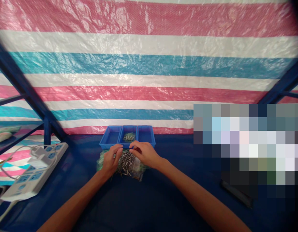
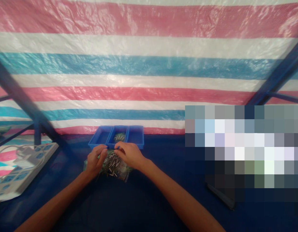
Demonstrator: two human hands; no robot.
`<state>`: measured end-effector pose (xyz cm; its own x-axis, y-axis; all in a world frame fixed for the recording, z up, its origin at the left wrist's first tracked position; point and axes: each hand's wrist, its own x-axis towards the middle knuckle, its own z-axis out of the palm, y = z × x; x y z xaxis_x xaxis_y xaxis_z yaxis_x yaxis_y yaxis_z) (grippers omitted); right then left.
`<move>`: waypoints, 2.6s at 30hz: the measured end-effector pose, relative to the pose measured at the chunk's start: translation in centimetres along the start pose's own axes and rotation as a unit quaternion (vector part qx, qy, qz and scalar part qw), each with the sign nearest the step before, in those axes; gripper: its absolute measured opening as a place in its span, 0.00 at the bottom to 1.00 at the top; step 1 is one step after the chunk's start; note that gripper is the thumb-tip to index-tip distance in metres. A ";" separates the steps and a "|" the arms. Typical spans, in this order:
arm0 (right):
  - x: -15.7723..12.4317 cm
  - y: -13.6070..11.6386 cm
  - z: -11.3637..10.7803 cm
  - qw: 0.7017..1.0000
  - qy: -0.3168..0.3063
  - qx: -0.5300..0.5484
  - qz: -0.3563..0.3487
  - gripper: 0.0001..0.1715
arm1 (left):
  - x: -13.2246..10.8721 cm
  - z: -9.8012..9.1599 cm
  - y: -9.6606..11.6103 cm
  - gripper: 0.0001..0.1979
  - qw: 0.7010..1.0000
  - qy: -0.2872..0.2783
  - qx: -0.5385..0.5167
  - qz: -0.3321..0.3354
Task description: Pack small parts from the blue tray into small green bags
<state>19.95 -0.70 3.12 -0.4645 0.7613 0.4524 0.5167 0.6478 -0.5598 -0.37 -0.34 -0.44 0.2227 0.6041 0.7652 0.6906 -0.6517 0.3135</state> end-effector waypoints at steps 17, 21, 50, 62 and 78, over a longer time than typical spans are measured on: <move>0.1 0.3 -0.3 1.000 0.029 -0.006 -0.001 0.08 | 0.0 -0.1 0.3 0.13 0.997 0.001 -0.056 -0.047; 0.2 0.3 -0.7 0.998 0.054 0.001 0.020 0.08 | 0.4 0.0 0.8 0.12 0.996 -0.011 -0.069 -0.053; 0.1 0.1 -0.2 1.000 0.013 0.002 -0.007 0.08 | 0.7 -0.7 1.4 0.14 0.995 -0.073 -0.042 -0.052; 0.0 -0.2 -0.6 0.999 0.044 -0.014 0.028 0.13 | 0.6 -0.3 1.1 0.11 0.998 -0.028 -0.051 -0.014; 0.0 -0.1 -0.2 0.998 0.029 -0.050 0.016 0.18 | 0.7 -0.3 1.0 0.04 0.994 -0.018 -0.093 0.046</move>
<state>20.07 -0.73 3.33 -0.4067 0.7794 0.4765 0.6007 0.6211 -0.5033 0.28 -0.73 0.59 0.3051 0.5518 0.7762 0.5276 -0.7765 0.3446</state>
